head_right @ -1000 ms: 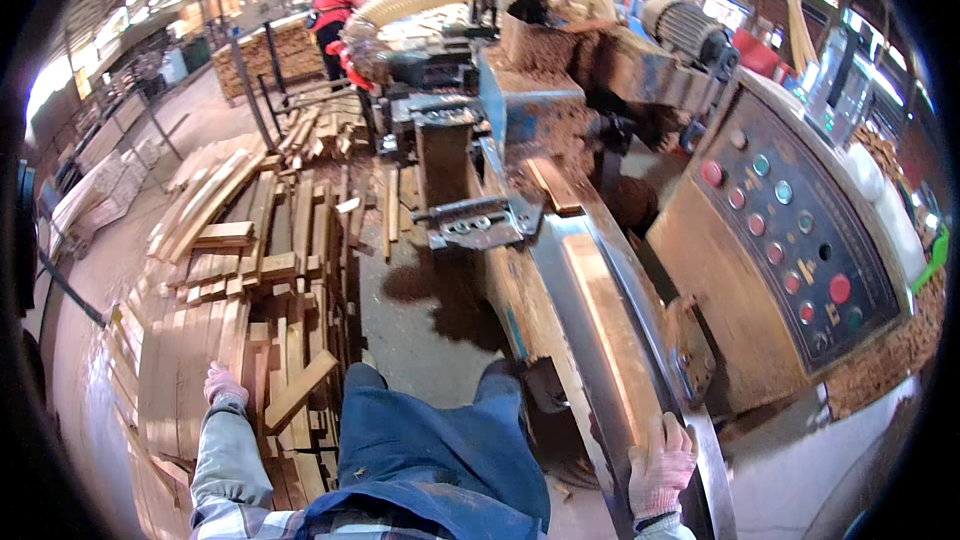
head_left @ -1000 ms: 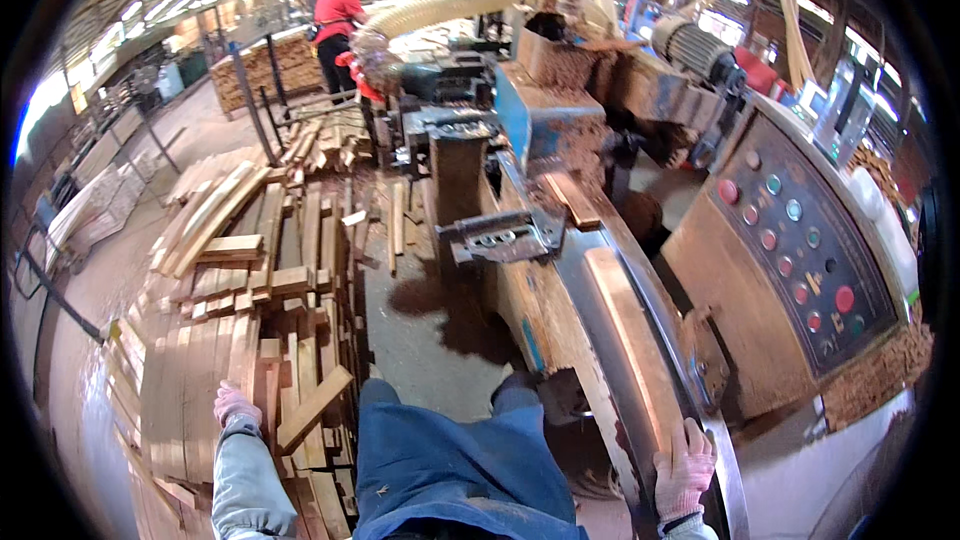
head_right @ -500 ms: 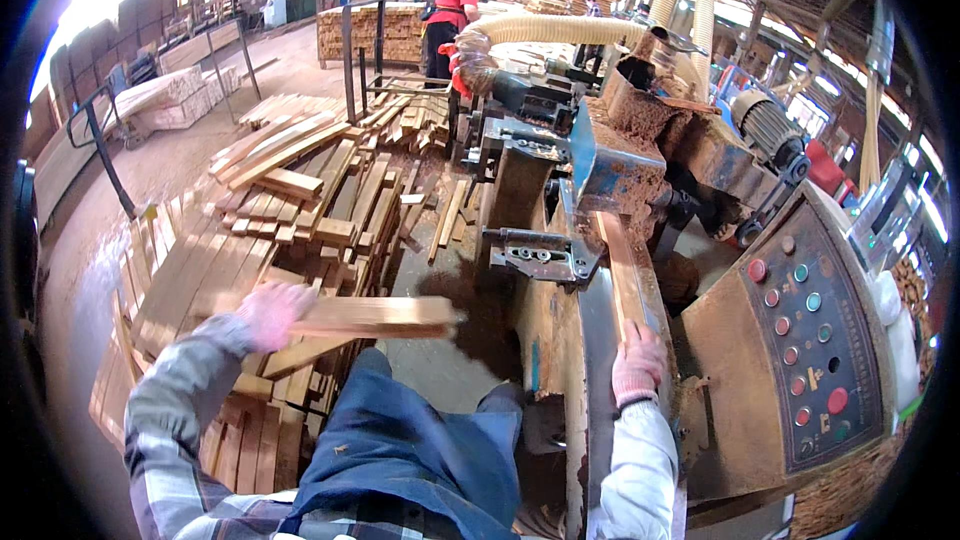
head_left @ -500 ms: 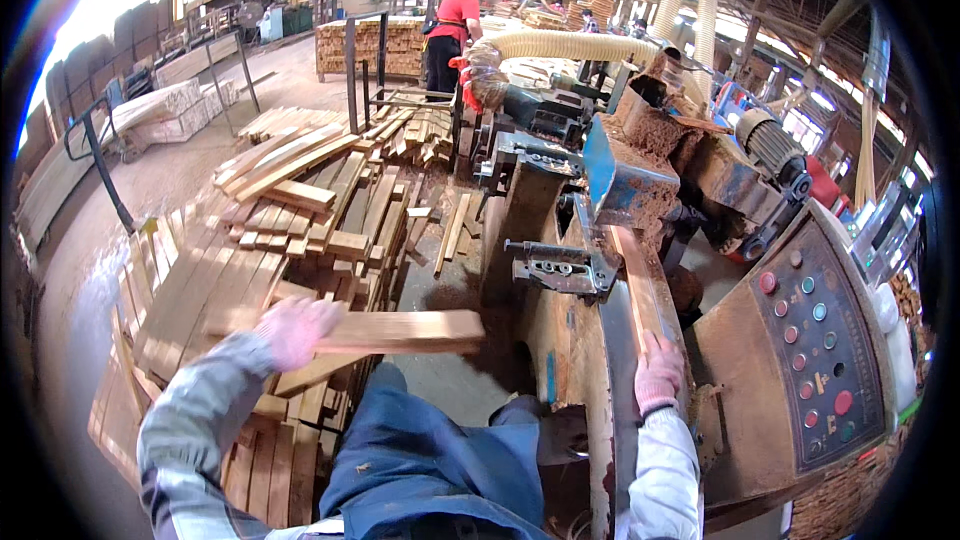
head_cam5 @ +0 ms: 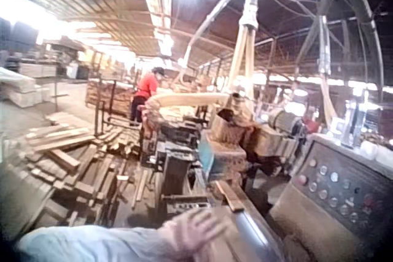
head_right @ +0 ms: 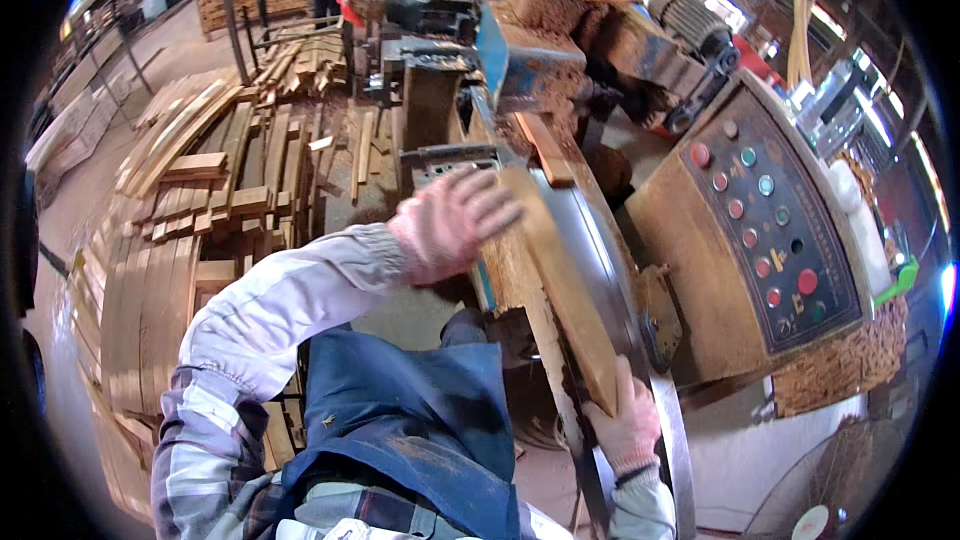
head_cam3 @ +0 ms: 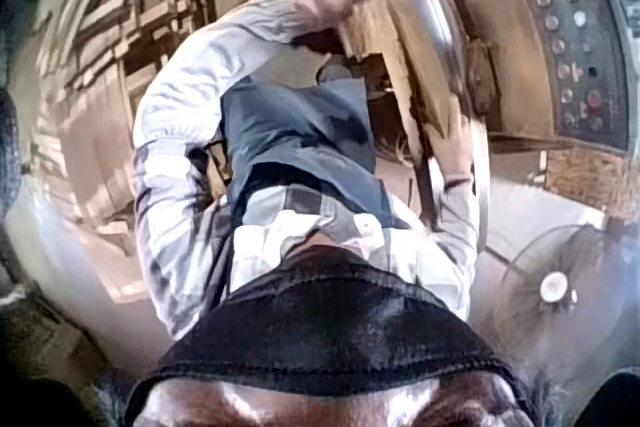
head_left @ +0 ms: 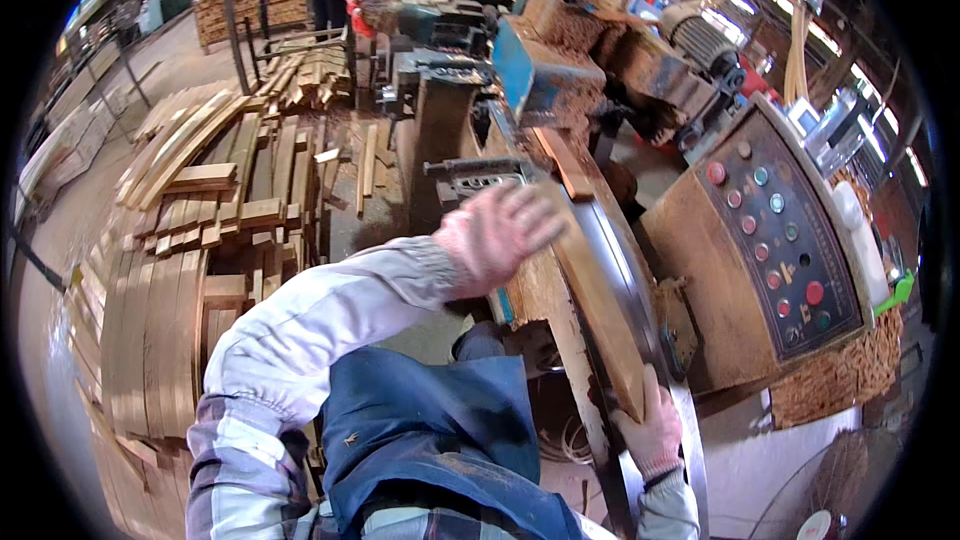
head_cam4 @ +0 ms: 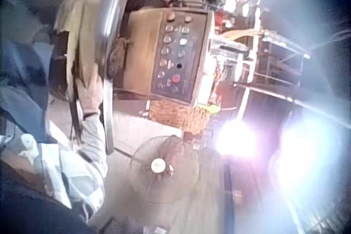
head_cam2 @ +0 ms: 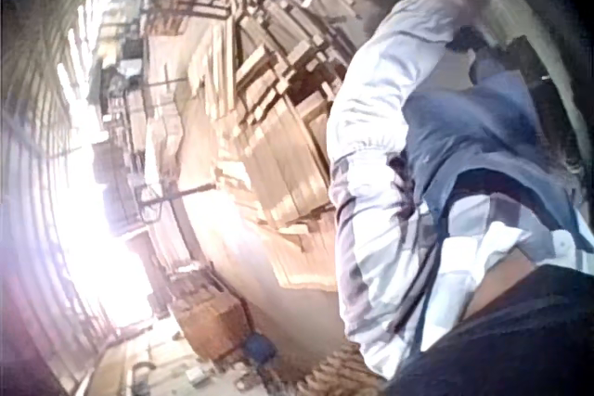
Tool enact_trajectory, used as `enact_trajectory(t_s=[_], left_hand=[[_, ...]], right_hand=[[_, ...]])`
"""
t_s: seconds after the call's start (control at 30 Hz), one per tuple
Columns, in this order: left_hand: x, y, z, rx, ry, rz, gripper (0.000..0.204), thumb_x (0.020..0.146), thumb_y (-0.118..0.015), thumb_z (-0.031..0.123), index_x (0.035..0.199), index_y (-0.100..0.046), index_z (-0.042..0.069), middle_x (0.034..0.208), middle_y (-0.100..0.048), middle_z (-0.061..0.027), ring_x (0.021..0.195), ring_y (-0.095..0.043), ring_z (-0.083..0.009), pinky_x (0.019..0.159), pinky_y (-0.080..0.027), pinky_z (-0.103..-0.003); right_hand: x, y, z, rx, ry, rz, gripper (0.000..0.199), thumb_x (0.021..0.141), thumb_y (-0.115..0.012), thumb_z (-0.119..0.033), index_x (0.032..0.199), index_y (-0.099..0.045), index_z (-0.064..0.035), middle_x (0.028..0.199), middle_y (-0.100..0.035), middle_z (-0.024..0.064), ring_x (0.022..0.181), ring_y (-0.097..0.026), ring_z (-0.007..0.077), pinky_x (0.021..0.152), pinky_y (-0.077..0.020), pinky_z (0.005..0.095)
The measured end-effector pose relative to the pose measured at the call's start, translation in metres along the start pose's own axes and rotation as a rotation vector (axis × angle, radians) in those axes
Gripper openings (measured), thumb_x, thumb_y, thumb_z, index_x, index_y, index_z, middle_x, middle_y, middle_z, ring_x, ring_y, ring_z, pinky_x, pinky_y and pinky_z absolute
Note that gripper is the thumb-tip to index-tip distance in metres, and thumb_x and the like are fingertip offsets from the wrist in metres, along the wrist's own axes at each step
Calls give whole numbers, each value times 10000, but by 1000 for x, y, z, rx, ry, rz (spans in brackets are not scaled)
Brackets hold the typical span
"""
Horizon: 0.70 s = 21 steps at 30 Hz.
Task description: The person repeatedly picks up wooden planks from a pile and feeds them into a planer machine. After the planks are processed, they are placed onto a growing stack of finished wood. The person continues this cycle of picking, feeding, and stacking throughout the clip.
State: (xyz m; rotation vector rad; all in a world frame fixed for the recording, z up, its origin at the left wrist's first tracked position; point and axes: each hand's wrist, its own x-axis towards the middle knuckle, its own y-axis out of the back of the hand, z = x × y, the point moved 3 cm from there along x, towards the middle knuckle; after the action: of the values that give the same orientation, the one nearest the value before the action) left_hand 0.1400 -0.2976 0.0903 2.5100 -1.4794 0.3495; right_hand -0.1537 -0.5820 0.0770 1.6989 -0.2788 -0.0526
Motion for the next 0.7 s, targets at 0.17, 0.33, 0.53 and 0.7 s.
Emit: enact_trajectory(t_s=[0.17,0.33,0.53,0.7], left_hand=[[-125,-79,-17,-1328,281,-582,891,853,-802,368,1579,-349,121,1567,-447,-129,1484,-389,-318,1263,-281,-457],[-320,-124,-25,-1047,656,-1160,913,792,-849,279,1542,-374,68,1462,-523,-141,1387,-473,-327,1176,-385,-434],[-540,-113,-7,-553,780,-1717,1136,808,-789,534,1641,-189,49,1665,-312,-121,1481,-376,-326,1176,-382,-469],[-548,-103,8,-474,880,-1833,1057,832,-817,448,1624,-221,82,1644,-319,-87,1435,-432,-302,1109,-444,-467]], right_hand=[[-45,-19,39,-88,-192,76,968,736,-844,-177,1591,-392,-140,1356,-590,209,1183,-595,395,965,-502,484],[35,-23,13,63,-141,315,889,860,-789,-158,1621,-331,-119,1383,-563,272,1218,-573,428,1003,-488,489],[215,-49,-37,410,-201,493,791,961,-675,-292,1633,-279,-164,1473,-488,295,1327,-496,491,1107,-420,548],[284,-72,-51,426,-165,380,842,929,-700,-395,1641,-261,-305,1549,-472,210,1341,-521,439,1104,-458,489]])
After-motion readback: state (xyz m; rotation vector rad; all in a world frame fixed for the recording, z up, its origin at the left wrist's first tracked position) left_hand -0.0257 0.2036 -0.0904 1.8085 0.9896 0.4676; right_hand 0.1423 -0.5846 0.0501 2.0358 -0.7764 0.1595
